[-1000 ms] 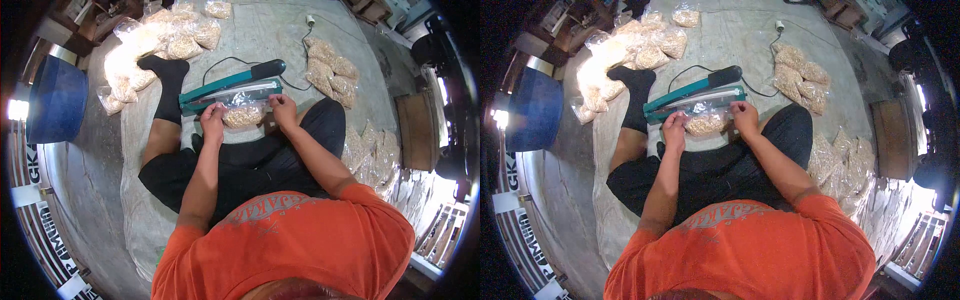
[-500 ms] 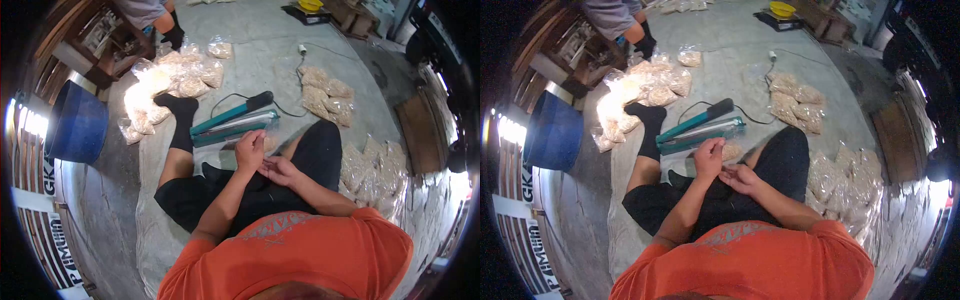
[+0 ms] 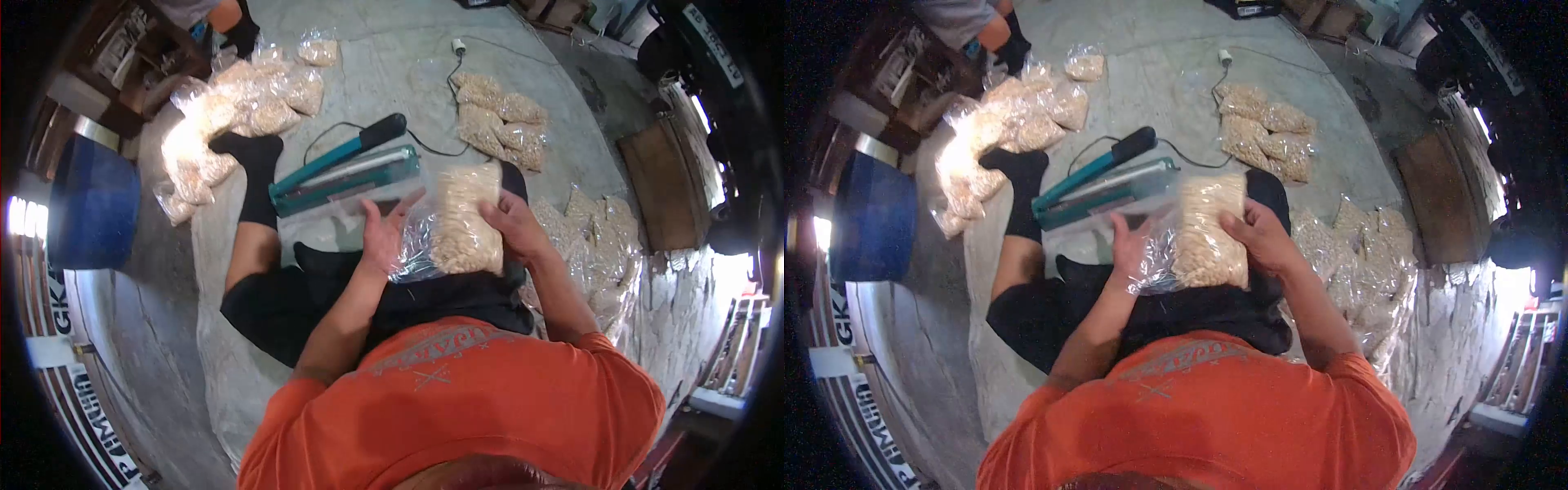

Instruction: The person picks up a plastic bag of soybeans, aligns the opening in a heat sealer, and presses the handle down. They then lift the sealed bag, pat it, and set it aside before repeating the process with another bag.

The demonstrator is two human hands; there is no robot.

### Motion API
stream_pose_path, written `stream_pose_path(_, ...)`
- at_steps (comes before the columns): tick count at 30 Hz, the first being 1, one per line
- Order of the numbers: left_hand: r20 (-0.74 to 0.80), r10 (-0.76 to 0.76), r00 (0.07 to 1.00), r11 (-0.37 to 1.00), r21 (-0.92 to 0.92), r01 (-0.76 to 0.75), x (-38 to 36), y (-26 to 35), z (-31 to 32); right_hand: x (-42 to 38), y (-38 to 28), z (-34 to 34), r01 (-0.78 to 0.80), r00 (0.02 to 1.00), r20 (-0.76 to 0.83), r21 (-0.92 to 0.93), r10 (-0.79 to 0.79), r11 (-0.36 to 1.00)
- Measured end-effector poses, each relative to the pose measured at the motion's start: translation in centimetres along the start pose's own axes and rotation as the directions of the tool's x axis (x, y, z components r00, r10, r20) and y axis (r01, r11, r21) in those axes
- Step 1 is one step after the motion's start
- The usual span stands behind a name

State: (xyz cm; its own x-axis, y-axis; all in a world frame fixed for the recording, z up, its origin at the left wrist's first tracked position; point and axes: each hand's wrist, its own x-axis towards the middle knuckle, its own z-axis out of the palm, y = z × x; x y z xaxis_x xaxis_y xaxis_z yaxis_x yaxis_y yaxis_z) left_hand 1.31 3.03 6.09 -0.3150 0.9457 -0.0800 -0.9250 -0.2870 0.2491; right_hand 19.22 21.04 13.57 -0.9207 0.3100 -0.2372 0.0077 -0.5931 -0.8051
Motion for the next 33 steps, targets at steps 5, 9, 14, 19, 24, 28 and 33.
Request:
stream_pose_path(5, -0.038, -0.201, 0.979, 0.949, 0.24, 0.204, 3.6, -4.3, -1.9, -3.7, -2.4, -0.1, -0.063, 0.917, -0.38, -0.439, -0.122, 0.896)
stream_pose_path(9, 0.118, 0.228, 0.966, 0.273, 0.945, -0.18, 5.3, -6.7, 3.6, -6.7, -2.1, -6.3, -0.342, 0.845, -0.512, -0.737, -0.153, 0.583)
stream_pose_path(14, 0.628, -0.001, 0.778, -0.54, 0.655, -0.529, 4.7, -12.4, 6.9, -8.7, 2.0, -11.8, -0.365, 0.79, -0.604, -0.599, -0.103, 0.713)
stream_pose_path(19, 0.469, -0.058, 0.881, -0.588, 0.697, -0.41, 5.0, -13.4, 6.5, -9.1, 1.6, -11.2, -0.311, 0.792, -0.608, -0.477, -0.053, 0.822)
stream_pose_path(24, 0.537, -0.025, 0.843, -0.567, 0.687, -0.454, 5.9, -12.1, 3.8, -8.0, 1.2, -12.2, -0.404, 0.788, -0.612, -0.438, 0.063, 0.803)
stream_pose_path(28, -0.03, 0.397, 0.917, -0.128, 0.988, 0.088, 7.6, -9.5, 1.3, -7.6, 0.8, -11.0, -0.432, 0.765, -0.644, -0.476, 0.031, 0.766)
stream_pose_path(33, -0.218, 0.032, 0.975, 0.383, 0.904, 0.189, 10.7, -6.3, -2.1, -7.1, 0.6, -11.9, -0.424, 0.776, -0.625, -0.42, 0.083, 0.802)
